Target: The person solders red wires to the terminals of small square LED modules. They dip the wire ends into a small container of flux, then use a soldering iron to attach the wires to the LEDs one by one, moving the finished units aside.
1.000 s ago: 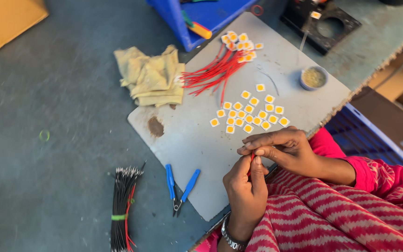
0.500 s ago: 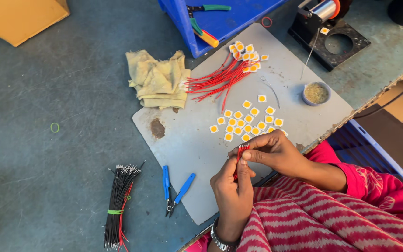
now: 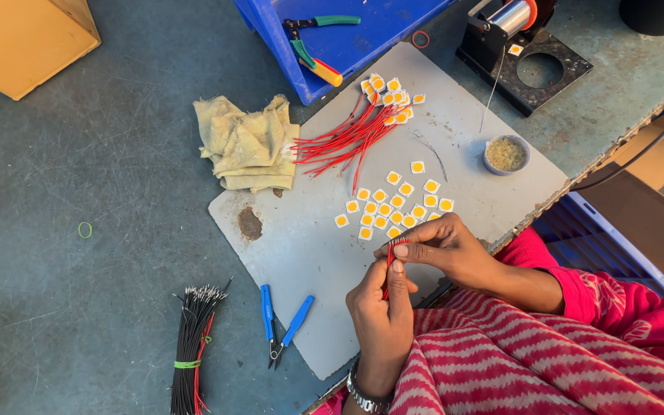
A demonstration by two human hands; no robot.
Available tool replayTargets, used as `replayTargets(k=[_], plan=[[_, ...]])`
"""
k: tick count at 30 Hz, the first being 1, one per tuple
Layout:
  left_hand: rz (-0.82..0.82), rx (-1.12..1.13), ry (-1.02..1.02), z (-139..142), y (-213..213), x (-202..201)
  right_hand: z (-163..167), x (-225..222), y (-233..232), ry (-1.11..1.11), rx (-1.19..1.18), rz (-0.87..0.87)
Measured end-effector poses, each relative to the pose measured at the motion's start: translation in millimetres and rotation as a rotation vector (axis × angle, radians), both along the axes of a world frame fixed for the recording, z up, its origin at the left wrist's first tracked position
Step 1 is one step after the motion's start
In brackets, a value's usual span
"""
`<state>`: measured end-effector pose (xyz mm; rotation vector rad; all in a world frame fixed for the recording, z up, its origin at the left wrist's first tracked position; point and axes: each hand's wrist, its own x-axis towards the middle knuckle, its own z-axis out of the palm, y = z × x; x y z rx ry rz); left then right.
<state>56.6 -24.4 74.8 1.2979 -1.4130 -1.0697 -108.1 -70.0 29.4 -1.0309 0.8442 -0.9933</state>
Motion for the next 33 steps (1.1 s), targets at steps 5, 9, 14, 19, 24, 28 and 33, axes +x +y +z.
replayTargets(k=[5, 9, 14, 19, 24, 28, 33], plan=[[-0.004, -0.015, -0.002, -2.1, 2.5, 1.1, 3.3, 1.5, 0.1, 0.04, -0.104, -0.016], [-0.014, -0.029, 0.008, -4.0, 4.5, 0.7, 5.7, 1.6, 2.9, 0.037, -0.021, -0.052], [0.003, -0.05, 0.013, -5.3, 7.2, -0.3, 4.9, 3.2, 11.1, 0.125, -0.207, -0.087], [-0.007, -0.064, 0.019, -5.4, 8.1, -1.3, -0.7, 4.3, 15.5, 0.133, -0.254, -0.111], [0.01, -0.037, -0.011, -9.4, 8.2, -5.4, -9.6, 1.3, 19.0, 0.09, -0.23, -0.164], [-0.011, -0.183, -0.061, -14.6, 11.0, -3.4, -8.9, 3.6, 24.7, -0.027, -0.216, -0.158], [0.023, -0.173, -0.082, -20.0, 12.2, -4.6, 5.6, 5.6, 27.4, -0.159, -0.196, -0.103]])
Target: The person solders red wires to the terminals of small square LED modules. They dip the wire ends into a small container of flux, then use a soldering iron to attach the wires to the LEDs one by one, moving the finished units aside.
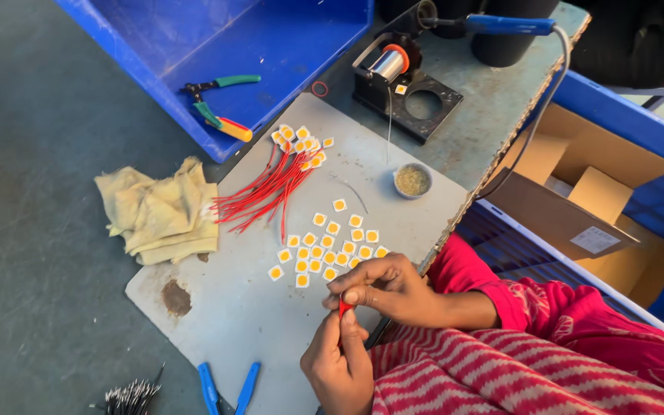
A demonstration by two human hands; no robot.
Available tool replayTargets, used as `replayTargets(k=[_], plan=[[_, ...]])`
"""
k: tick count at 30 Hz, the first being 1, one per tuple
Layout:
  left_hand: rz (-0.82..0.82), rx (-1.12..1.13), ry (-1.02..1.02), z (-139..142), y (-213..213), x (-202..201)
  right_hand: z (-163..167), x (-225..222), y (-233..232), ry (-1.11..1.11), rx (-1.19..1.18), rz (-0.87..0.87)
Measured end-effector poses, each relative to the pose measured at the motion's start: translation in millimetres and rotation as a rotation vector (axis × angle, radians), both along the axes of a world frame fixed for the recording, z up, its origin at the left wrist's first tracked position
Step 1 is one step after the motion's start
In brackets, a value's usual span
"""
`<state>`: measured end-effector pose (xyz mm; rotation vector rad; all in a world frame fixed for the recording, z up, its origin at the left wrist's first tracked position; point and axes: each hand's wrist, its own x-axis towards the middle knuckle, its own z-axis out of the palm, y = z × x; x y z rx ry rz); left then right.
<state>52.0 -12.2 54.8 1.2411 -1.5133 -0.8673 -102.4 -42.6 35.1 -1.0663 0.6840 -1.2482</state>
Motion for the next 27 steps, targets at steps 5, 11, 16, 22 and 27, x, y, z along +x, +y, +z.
replayTargets(k=[5, 11, 16, 22, 27], plan=[[0.012, 0.028, 0.039, 2.3, -1.7, -1.4, 2.9, -16.1, -10.0, 0.053, 0.127, 0.09], [0.0, 0.059, 0.062, 8.4, -4.7, -6.7, -11.7, -24.8, -10.5, 0.072, 0.147, 0.098], [-0.034, 0.062, 0.096, 12.4, -5.0, -4.0, -15.1, -23.8, -11.6, 0.094, 0.123, 0.074], [-0.033, 0.057, 0.115, 12.4, -4.8, -3.5, -15.9, -21.0, -12.3, 0.073, 0.089, 0.069], [-0.034, 0.047, 0.106, 10.9, -4.1, -3.1, -15.7, -20.7, -11.8, 0.041, 0.072, 0.081]])
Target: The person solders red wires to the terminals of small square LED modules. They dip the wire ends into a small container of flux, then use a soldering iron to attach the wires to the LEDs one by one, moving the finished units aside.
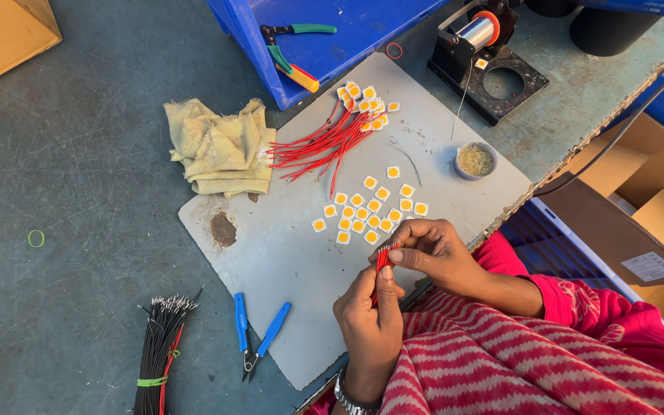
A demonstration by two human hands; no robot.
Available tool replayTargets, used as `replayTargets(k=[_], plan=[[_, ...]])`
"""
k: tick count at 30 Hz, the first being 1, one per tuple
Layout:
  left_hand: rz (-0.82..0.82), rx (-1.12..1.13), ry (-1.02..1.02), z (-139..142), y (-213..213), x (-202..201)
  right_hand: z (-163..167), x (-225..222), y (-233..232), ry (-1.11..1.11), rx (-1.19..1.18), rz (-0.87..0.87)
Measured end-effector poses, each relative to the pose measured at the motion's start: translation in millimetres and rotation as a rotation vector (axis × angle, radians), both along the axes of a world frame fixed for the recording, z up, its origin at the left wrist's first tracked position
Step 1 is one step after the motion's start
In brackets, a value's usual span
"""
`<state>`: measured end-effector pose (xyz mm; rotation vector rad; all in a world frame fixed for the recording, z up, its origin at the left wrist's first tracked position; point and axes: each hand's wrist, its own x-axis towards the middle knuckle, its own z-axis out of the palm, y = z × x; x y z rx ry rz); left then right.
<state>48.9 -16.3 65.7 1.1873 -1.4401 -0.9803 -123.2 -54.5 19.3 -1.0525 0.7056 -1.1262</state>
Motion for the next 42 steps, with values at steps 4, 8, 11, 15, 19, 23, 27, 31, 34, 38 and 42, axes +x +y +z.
replayTargets(k=[4, 8, 11, 15, 19, 23, 27, 31, 34, 38, 42], plan=[[0.022, 0.008, 0.008, -0.2, 1.4, 0.2, 0.5, 2.7, 1.8, 0.056, 0.012, -0.049], [0.038, 0.015, 0.023, -0.4, 2.3, -2.1, 0.0, 4.3, 5.3, 0.191, -0.052, -0.141], [0.038, 0.011, 0.056, -1.2, 1.2, -5.3, -2.0, 3.4, 6.9, 0.296, -0.116, -0.203], [0.037, -0.001, 0.074, -1.6, -1.3, -10.9, -4.7, -1.7, 7.6, 0.356, -0.149, -0.248], [0.029, 0.008, 0.079, -0.8, -1.9, -16.5, -5.7, -7.3, 7.6, 0.338, -0.138, -0.264], [0.053, -0.012, 0.043, -3.2, -0.7, -19.3, -5.1, -6.1, 9.5, 0.306, -0.167, -0.248], [0.101, 0.023, 0.004, -10.2, 6.6, -15.7, 2.7, -17.4, 8.9, 0.261, -0.186, -0.152], [0.207, 0.001, -0.078, -19.4, 17.8, 4.8, 17.4, -68.0, -11.5, 0.693, -0.469, -0.466], [0.255, 0.144, -0.135, -26.8, 25.0, 22.4, 20.2, -112.8, -31.1, 1.048, -0.48, -0.577], [0.252, 0.248, -0.088, -32.7, 26.3, 21.6, 5.1, -141.3, -44.6, 1.226, -0.31, -0.471], [0.15, -0.038, -0.091, -21.8, 24.2, 4.7, -10.8, -142.4, -54.0, 1.317, -0.388, -0.477]])
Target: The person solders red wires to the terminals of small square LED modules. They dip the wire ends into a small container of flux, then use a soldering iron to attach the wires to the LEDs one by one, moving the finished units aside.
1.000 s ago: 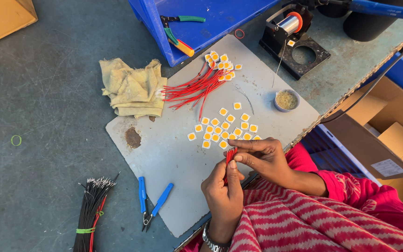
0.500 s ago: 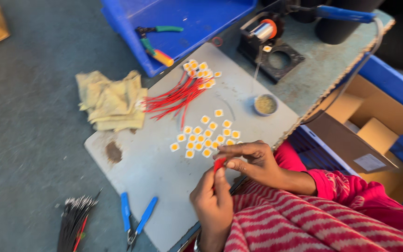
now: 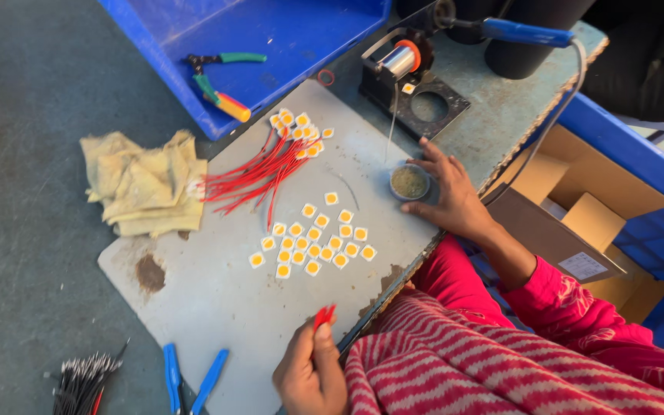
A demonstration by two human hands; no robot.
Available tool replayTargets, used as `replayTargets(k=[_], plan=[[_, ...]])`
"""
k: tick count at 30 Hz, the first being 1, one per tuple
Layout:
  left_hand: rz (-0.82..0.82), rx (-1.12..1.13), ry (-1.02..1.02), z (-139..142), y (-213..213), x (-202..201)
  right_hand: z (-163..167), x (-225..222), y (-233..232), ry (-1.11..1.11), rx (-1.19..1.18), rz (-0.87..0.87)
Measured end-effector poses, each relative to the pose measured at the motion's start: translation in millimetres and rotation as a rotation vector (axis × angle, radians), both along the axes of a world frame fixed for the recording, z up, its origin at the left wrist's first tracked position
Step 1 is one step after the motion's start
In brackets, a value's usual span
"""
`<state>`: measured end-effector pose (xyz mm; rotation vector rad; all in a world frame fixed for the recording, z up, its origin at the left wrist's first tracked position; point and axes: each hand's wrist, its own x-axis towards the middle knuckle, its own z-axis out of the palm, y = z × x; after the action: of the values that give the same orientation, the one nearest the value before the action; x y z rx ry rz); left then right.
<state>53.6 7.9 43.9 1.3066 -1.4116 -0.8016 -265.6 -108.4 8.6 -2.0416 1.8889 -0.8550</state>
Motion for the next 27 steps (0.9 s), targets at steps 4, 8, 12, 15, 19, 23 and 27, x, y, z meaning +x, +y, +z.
replayTargets(k=[4, 8, 12, 15, 19, 23, 27], plan=[[-0.061, -0.027, -0.073, 23.4, 0.9, -13.2, -0.6, 5.7, -1.0, -0.073, -0.1, 0.081], [-0.11, 0.207, -0.029, 39.9, -0.3, -21.3, 5.6, 25.8, 16.9, -0.481, -0.121, 0.453], [-0.165, 0.141, 0.021, 45.3, -2.2, -22.4, 14.4, 52.9, 31.1, -0.381, -0.225, 0.676], [-0.186, 0.166, 0.052, 46.2, -2.6, -21.7, 22.7, 66.6, 36.5, -0.382, -0.239, 0.769], [-0.193, 0.159, 0.083, 44.7, -3.0, -22.7, 27.7, 74.5, 42.3, -0.356, -0.293, 0.806], [-0.156, 0.151, 0.057, 42.7, -3.8, -26.0, 26.6, 72.4, 49.3, -0.39, -0.257, 0.864], [-0.138, 0.193, 0.085, 43.8, -4.5, -30.3, 23.8, 70.2, 52.7, -0.383, -0.269, 0.848]])
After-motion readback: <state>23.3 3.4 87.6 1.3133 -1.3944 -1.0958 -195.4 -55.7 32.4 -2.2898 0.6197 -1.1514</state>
